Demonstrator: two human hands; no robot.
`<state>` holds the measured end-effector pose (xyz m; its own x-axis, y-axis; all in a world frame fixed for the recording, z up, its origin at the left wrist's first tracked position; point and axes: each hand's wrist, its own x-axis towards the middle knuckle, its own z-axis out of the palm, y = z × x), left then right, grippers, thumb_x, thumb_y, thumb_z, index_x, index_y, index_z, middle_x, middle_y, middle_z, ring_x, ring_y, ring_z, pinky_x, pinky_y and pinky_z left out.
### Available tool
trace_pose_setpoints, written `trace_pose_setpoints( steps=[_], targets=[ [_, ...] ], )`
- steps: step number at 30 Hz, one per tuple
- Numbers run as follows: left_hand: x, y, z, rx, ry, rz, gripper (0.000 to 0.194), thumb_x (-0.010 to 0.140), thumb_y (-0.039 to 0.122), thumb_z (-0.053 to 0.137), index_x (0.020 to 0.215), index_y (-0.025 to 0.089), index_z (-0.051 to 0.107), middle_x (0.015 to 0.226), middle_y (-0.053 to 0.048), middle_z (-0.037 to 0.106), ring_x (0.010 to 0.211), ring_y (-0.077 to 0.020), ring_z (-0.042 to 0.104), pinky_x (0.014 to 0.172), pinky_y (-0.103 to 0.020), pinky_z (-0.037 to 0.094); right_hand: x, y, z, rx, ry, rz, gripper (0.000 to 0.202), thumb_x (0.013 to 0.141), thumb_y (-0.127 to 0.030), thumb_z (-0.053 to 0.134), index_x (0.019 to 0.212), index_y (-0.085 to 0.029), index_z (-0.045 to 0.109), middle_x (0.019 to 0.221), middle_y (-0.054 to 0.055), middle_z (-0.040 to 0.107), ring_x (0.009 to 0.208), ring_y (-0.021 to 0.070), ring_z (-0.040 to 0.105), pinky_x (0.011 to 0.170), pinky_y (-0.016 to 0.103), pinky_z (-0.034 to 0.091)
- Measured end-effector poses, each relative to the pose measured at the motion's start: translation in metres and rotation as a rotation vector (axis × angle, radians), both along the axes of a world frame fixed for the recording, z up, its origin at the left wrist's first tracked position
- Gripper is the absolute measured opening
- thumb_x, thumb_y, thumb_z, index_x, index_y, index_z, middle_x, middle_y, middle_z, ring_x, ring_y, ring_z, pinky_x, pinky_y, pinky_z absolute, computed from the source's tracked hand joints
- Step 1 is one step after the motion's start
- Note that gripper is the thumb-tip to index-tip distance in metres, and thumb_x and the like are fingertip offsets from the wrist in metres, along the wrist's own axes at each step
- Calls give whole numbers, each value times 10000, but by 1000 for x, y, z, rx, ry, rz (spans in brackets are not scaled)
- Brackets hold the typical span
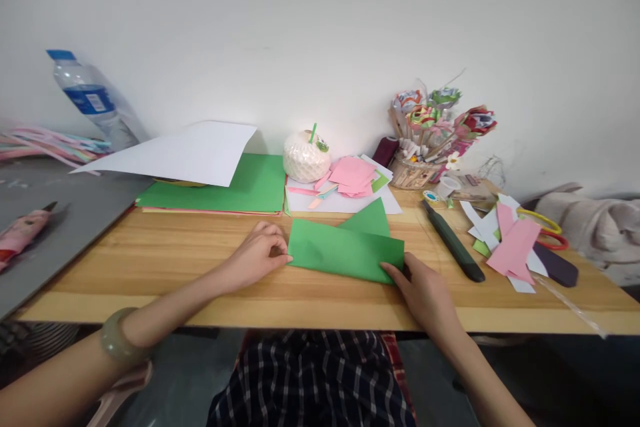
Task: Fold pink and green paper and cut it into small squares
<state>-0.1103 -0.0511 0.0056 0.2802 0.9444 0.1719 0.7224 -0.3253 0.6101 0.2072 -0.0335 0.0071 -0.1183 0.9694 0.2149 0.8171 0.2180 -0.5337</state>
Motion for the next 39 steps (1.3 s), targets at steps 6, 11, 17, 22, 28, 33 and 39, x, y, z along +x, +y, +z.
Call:
trace_pose_setpoints(
  steps=[6, 11, 17, 22, 28, 33, 39],
  targets=[
    [1, 0, 0, 4, -4, 0, 164, 771, 286, 594, 638, 199, 552, 857, -19, 576, 915, -212, 442, 816, -336, 374, 11, -2, 9, -138, 201, 146, 402, 753, -566, 511, 957, -220, 513, 791, 48, 648, 702, 198, 592, 563, 293, 430],
    [2, -1, 0, 12, -10, 2, 176, 770, 284, 583, 621, 198, 546, 854, -21, 578, 912, -213, 445, 816, -336, 376, 18, -5, 8, -231, 319, 191, 577, 737, -488, 573, 1202, -177, 434, 855, 45, 669, 729, 190, 615, 603, 297, 476],
    [2, -1, -2, 13, -14, 16, 192, 794, 315, 551, 641, 200, 534, 817, -22, 568, 905, -213, 447, 815, -333, 376, 14, -3, 4, -201, 325, 108, 464, 724, -427, 567, 1090, -146, 516, 634, -12, 582, 593, 166, 558, 572, 297, 435],
    [1, -1, -5, 9, -62, 38, 203, 767, 351, 576, 637, 200, 538, 868, -30, 575, 927, -217, 450, 833, -339, 373, 11, -4, 8, -180, 320, 83, 421, 696, -402, 576, 1054, -184, 534, 641, -11, 598, 595, 170, 558, 590, 308, 433],
    [2, 0, -6, 2, -76, 78, 250, 740, 396, 599, 601, 204, 520, 854, -33, 584, 917, -226, 464, 822, -339, 380, 12, -4, 7, -175, 318, 79, 423, 694, -406, 569, 1053, -185, 535, 650, -10, 604, 603, 173, 563, 592, 313, 438],
    [5, 0, -2, -1, -140, 156, 218, 721, 421, 604, 705, 215, 533, 826, -17, 595, 872, -221, 488, 802, -341, 394, 12, -3, 6, -163, 307, 77, 418, 686, -411, 583, 1038, -188, 549, 635, -13, 606, 584, 171, 562, 575, 308, 435],
    [5, 3, -7, -16, -187, 154, 234, 725, 407, 606, 601, 210, 588, 795, -25, 606, 882, -223, 491, 818, -351, 374, 12, -2, 7, -165, 292, 90, 432, 692, -415, 580, 1054, -184, 545, 642, -7, 613, 584, 172, 568, 566, 305, 435]
  ],
)
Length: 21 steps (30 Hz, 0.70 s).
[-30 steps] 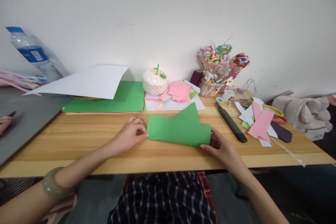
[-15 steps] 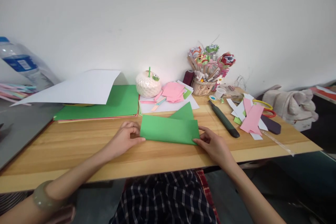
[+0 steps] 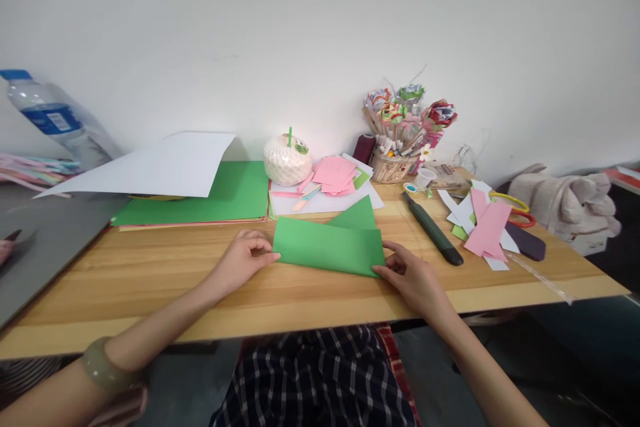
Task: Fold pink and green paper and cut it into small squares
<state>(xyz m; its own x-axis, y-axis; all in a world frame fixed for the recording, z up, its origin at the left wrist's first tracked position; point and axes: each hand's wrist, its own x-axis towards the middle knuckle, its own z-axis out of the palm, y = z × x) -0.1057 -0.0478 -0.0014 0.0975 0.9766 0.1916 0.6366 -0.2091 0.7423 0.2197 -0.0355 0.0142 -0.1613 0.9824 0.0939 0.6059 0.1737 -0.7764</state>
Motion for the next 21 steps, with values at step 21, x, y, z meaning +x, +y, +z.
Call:
trace_pose_setpoints(
  steps=[21],
  targets=[
    [8, 0, 4, -7, 218, 28, 266, 772, 353, 593, 562, 191, 568, 793, -35, 578, 882, -234, 444, 795, -349, 363, -4, -7, -6, 71, -155, -42, 552, 767, -401, 477, 1255, -147, 423, 692, 7, 594, 619, 188, 572, 603, 316, 435]
  ],
)
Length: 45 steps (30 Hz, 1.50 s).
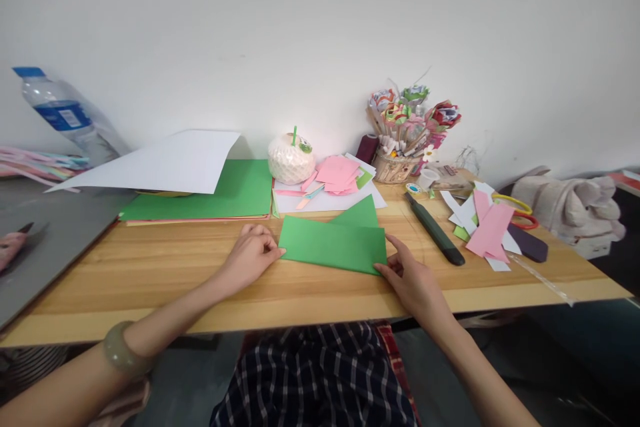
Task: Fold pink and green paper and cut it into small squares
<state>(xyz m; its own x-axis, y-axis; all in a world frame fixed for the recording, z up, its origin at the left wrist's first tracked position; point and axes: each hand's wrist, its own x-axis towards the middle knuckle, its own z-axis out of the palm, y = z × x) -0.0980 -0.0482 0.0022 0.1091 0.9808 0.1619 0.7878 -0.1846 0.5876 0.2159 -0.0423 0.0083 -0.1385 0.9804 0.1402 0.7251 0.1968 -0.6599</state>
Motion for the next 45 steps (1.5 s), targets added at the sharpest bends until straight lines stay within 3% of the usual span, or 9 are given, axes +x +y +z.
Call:
trace_pose_setpoints(
  steps=[7, 16, 29, 45],
  targets=[
    [-2, 8, 7, -17, 72, -16, 265, 732, 342, 618, 513, 202, 568, 734, -23, 585, 894, -244, 465, 797, -349, 363, 0, 5, 4, -3, -50, 37, 572, 740, -358, 490, 1253, -115, 424, 669, 8, 597, 627, 201, 579, 609, 321, 423],
    [-5, 12, 11, 12, 127, -111, 230, 787, 317, 578, 591, 197, 564, 710, -7, 592, 901, -227, 461, 838, -340, 356, 3, 7, -2, 17, -41, 42, 310, 742, -359, 505, 998, -184, 516, 665, 3, 617, 628, 193, 593, 587, 307, 425],
    [1, 10, 15, -18, 362, -126, 247, 867, 336, 466, 681, 200, 555, 817, -30, 539, 919, -242, 447, 829, -374, 366, -1, 3, -1, 45, -94, 47, 430, 789, -302, 448, 1187, -145, 412, 671, -11, 569, 624, 185, 576, 566, 297, 420],
    [-1, 15, 18, -69, 349, -140, 224, 825, 339, 492, 641, 211, 508, 758, -18, 516, 891, -242, 462, 798, -357, 367, 6, 10, 2, 81, -353, 151, 550, 820, -263, 479, 1325, -141, 301, 687, -21, 598, 605, 167, 581, 543, 269, 419]
  ],
)
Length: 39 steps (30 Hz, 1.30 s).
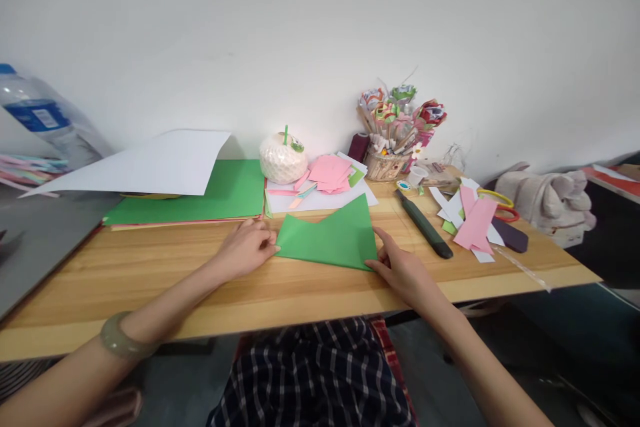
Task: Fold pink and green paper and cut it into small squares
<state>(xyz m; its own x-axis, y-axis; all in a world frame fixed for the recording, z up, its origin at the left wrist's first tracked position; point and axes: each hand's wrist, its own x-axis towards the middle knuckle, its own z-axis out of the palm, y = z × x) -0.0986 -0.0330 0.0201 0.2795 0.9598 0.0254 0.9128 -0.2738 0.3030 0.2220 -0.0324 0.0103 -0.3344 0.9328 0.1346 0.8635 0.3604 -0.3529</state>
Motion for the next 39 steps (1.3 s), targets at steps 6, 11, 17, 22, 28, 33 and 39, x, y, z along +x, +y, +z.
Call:
trace_pose_setpoints(
  steps=[6, 11, 17, 22, 28, 33, 39],
  targets=[
    [-2, -1, -5, 30, -32, -19, 262, 826, 355, 506, 616, 202, 475, 793, -26, 531, 965, -262, 446, 855, -386, 344, 2, -5, -7, 185, -152, 49, 500, 852, -278, 480, 1309, -108, 367, 839, 81, 591, 811, 234, 560, 692, 358, 471],
    [-4, -4, -11, 123, -41, 4, 205, 806, 336, 559, 697, 195, 459, 890, -53, 516, 1045, -284, 402, 838, -388, 364, 1, -10, -4, 377, -297, 149, 432, 874, -196, 435, 1300, -128, 402, 1077, 162, 527, 979, 282, 487, 776, 417, 445],
    [10, -13, 4, 301, 181, -348, 290, 872, 98, 396, 1106, 224, 512, 987, -61, 480, 933, -217, 430, 810, -335, 360, -12, -14, 17, 427, -519, 530, 522, 852, -130, 456, 1340, -274, 342, 1029, 34, 566, 883, 198, 507, 727, 319, 443],
    [31, -16, 17, 290, 467, -595, 599, 889, 103, 430, 1394, 341, 213, 885, -18, 526, 831, -178, 484, 805, -302, 337, -26, -16, 20, 455, -659, 543, 503, 844, -139, 460, 1328, -234, 365, 932, 44, 566, 800, 209, 510, 606, 321, 422],
    [42, -17, 12, 298, 539, -571, 609, 888, 122, 472, 1395, 345, 218, 868, -35, 545, 793, -184, 512, 667, -279, 352, -33, -18, 19, 489, -754, 494, 502, 834, -122, 453, 1318, -240, 391, 957, 57, 577, 796, 215, 519, 592, 327, 405],
    [41, -19, 14, 291, 604, -541, 626, 887, 140, 483, 1397, 364, 198, 878, -43, 532, 798, -193, 511, 634, -276, 353, -34, -18, 20, 505, -768, 496, 517, 825, -133, 477, 1325, -227, 389, 964, 58, 579, 800, 224, 525, 585, 333, 411],
    [33, -20, 12, 322, 561, -536, 597, 886, 123, 462, 1382, 370, 240, 904, -50, 525, 846, -197, 512, 676, -282, 364, -23, -17, 16, 519, -751, 494, 523, 820, -112, 453, 1327, -222, 387, 1003, 66, 579, 845, 228, 534, 616, 342, 427]
  ],
)
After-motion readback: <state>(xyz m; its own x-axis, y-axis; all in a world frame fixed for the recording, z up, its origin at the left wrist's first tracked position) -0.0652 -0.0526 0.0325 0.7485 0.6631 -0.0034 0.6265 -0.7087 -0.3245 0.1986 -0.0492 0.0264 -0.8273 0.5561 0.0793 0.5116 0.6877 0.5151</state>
